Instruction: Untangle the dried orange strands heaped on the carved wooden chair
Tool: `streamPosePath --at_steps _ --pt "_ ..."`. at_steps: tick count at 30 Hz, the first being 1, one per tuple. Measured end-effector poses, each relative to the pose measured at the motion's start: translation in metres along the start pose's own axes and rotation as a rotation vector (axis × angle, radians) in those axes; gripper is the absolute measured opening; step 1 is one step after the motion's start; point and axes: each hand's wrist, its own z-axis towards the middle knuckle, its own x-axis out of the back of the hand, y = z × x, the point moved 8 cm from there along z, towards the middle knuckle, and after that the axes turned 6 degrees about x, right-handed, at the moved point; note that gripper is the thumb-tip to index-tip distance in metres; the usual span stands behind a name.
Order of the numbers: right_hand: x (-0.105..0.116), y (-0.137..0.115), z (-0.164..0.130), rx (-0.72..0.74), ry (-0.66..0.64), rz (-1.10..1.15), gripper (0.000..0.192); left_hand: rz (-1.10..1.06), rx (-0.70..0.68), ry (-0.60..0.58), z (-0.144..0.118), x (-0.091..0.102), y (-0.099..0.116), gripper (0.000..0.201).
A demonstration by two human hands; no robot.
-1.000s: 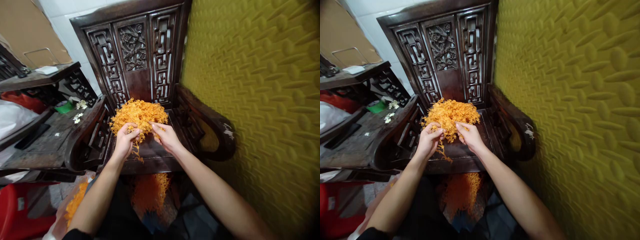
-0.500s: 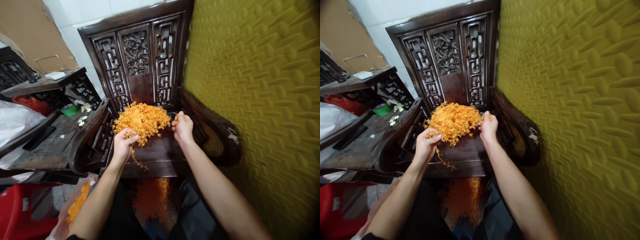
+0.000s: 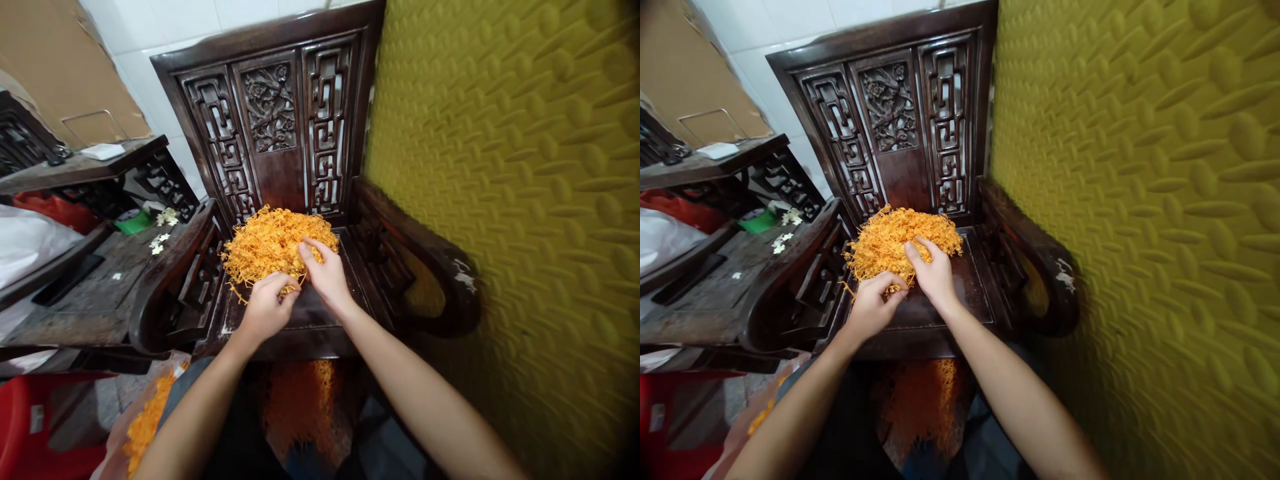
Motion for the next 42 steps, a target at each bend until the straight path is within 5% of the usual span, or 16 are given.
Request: streamPosePath --at_steps 6,11,14,18,24,27,31,37,39,42 --pt "0.029 0.005 0.012 0.131 0.311 -0.019 0.040 -0.142 0.101 -0.129 0.003 -0.006 0.002 0.010" --pt "0.095 0.013 0.032 0.125 0.697 0.253 0.036 -0.355 0.226 -0.297 -0.008 -0.001 0.000 0.009" --pt "0.093 0.014 0.042 0.014 0.461 0.231 0.040 -0.262 0.206 -0.280 -0.009 0.006 -0.007 0.008" --pt "0.050 0.006 0.030 -0.042 -0.030 0.143 0.057 -0.152 0.148 -0.297 -0.005 0.010 -0.014 0.009" --pt "0.015 0.016 0.002 -0.273 -0.636 -0.072 0.086 -0.180 0.099 -0.542 -0.009 0.002 -0.010 0.011" --pt "0.005 0.020 -0.015 -0.273 -0.910 -0.221 0.069 -0.164 0.080 -0.615 -0.011 -0.003 -0.010 0.012" --pt "-0.004 0.013 -0.025 -0.124 -0.991 -0.373 0.038 -0.143 0.074 -0.630 -0.011 -0.005 -0.015 0.013" --pt "0.016 0.008 -0.014 -0.077 -0.742 -0.389 0.031 -0.152 0.100 -0.625 -0.012 0.007 -0.016 0.009" --pt "0.038 0.002 0.000 -0.037 -0.540 -0.271 0.033 -0.158 0.136 -0.644 -0.013 0.014 -0.018 0.007" --pt "0.084 -0.012 0.018 0.067 -0.144 0.039 0.036 -0.141 0.215 -0.519 -0.010 0.035 -0.027 0.005"
